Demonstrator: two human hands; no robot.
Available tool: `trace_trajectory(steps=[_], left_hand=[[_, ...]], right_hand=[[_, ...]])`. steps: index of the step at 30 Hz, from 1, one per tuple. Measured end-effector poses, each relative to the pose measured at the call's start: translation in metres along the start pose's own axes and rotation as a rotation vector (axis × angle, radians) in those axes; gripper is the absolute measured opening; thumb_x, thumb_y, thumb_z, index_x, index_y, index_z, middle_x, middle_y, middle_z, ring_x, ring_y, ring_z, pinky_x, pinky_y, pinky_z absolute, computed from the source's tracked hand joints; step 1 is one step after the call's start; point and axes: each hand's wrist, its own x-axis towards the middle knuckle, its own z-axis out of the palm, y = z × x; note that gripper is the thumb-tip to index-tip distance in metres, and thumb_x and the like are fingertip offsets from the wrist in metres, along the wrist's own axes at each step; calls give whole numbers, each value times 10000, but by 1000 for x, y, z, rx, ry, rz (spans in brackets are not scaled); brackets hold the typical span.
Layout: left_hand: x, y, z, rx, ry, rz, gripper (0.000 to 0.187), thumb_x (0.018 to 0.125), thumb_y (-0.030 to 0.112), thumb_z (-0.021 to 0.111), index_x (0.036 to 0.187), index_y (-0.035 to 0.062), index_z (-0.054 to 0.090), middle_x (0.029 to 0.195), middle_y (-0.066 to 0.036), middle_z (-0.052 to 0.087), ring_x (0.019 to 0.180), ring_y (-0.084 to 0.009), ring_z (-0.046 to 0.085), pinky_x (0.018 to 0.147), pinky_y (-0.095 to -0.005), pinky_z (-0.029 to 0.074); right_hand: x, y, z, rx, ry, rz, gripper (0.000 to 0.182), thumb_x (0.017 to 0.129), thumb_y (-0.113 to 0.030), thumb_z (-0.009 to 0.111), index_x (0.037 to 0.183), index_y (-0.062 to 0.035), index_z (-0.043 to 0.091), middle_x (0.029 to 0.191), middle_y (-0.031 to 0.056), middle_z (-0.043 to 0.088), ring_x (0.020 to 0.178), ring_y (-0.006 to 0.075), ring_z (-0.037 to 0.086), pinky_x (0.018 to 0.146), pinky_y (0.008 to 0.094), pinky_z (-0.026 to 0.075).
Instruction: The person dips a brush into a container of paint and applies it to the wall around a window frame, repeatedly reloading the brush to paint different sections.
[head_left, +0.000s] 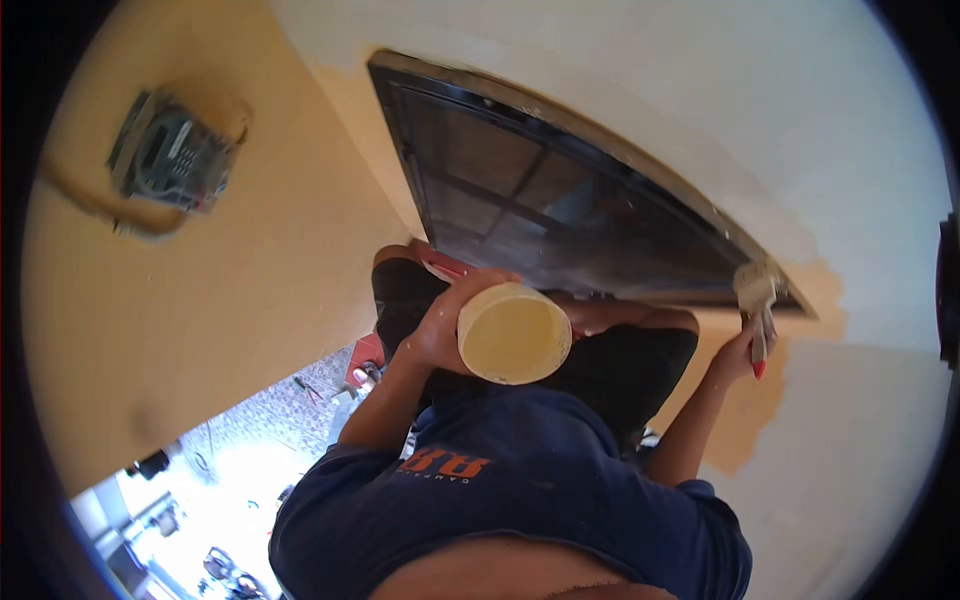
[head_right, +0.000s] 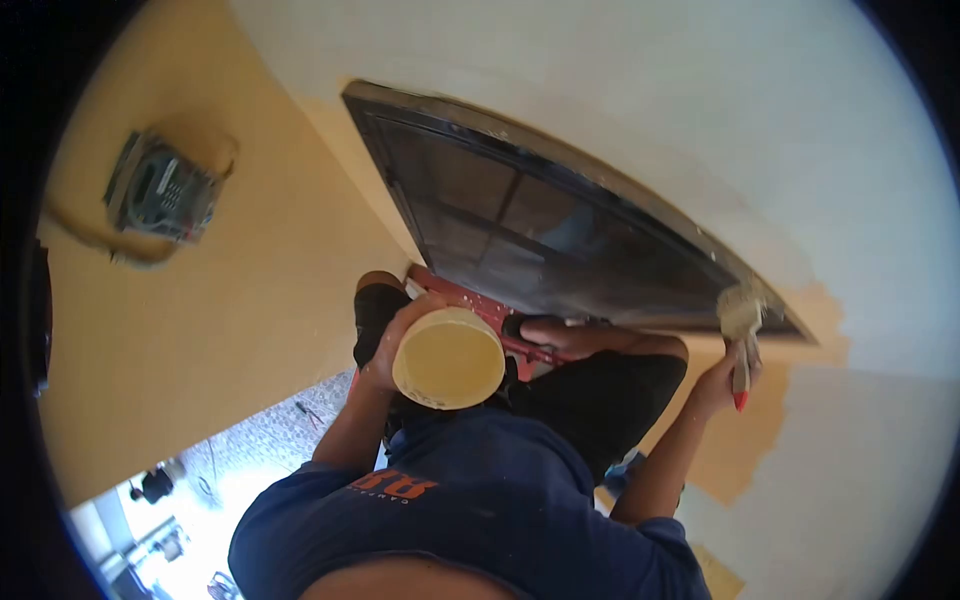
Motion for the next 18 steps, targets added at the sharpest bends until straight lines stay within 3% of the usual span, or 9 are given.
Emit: trace_trajectory(steps=[1, 3, 5, 7, 8, 11, 12, 16, 18], left_hand=[[-1, -4, 5, -60, -52, -45, 952, 520, 213, 917, 1302, -14, 423, 1250, -192, 525, 1166, -314, 536, 970, -396, 428], [5, -9, 4, -321, 58, -106, 911, 528, 211, 911, 1283, -8, 451, 1247, -191, 526, 1160, -323, 534, 976, -407, 421], [3, -10, -2, -349, 55, -165, 841, 571, 192, 886, 1271, -3, 463, 1248, -194, 522, 1155, -324, 533, 972, -412, 425], [2, -11, -13, -272, 94, -300, 686, 704, 155, 797, 1277, -3, 454, 1252, -199, 515, 1148, -315, 535, 958, -396, 440], [4, -12, -21, -327, 28, -384, 491, 856, 173, 640, 1272, -8, 453, 1261, -205, 509, 1149, -310, 535, 949, -387, 460], [15, 9, -21, -297, 61, -269, 426, 923, 219, 527, 1270, -16, 454, 1288, -203, 492, 1161, -287, 529, 946, -384, 477], [19, 11, -19, -168, 107, -182, 399, 925, 237, 508, 1224, -27, 504, 1234, -202, 540, 1103, -270, 572, 916, -385, 504], [44, 19, -30, -148, 47, -155, 341, 911, 186, 526, 1168, -37, 556, 1143, -182, 604, 1005, -249, 622, 870, -368, 528], [49, 30, -26, -210, 181, -334, 299, 914, 160, 516, 1120, -45, 588, 1074, -158, 642, 934, -238, 648, 835, -349, 543]], right_hand=[[-12, -10, -9, -193, -52, 16, 210, 891, -78, 615, 1001, 88, 549, 987, 180, 620, 902, 252, 618, 741, 341, 514], [-17, -4, -6, -106, -54, -13, 198, 887, -79, 631, 997, 71, 564, 992, 168, 627, 902, 246, 615, 776, 335, 494], [-14, -19, -3, -98, -122, -2, 214, 898, -77, 622, 1025, 73, 538, 1011, 165, 617, 940, 221, 616, 804, 328, 530], [-5, -19, -1, -17, -120, -6, 246, 900, -87, 625, 1051, 83, 530, 1045, 179, 616, 965, 229, 620, 820, 324, 532], [1, -32, 0, -92, -98, 23, 263, 901, -83, 621, 1066, 97, 523, 1056, 191, 613, 975, 238, 627, 836, 323, 536], [22, -77, -1, -80, -2, 4, 228, 899, -55, 605, 1034, 95, 499, 1070, 209, 598, 983, 250, 625, 857, 348, 549], [28, -87, -4, -88, 25, 8, 228, 899, -55, 605, 1034, 95, 499, 1070, 209, 598, 983, 250, 625, 857, 348, 549], [38, -110, -9, 97, 80, -47, 202, 902, -19, 563, 1033, 104, 470, 1065, 211, 586, 984, 281, 618, 855, 383, 561], [34, -111, -7, 145, 94, 23, 198, 895, -10, 559, 1046, 94, 484, 1053, 187, 583, 964, 258, 618, 849, 360, 557]])
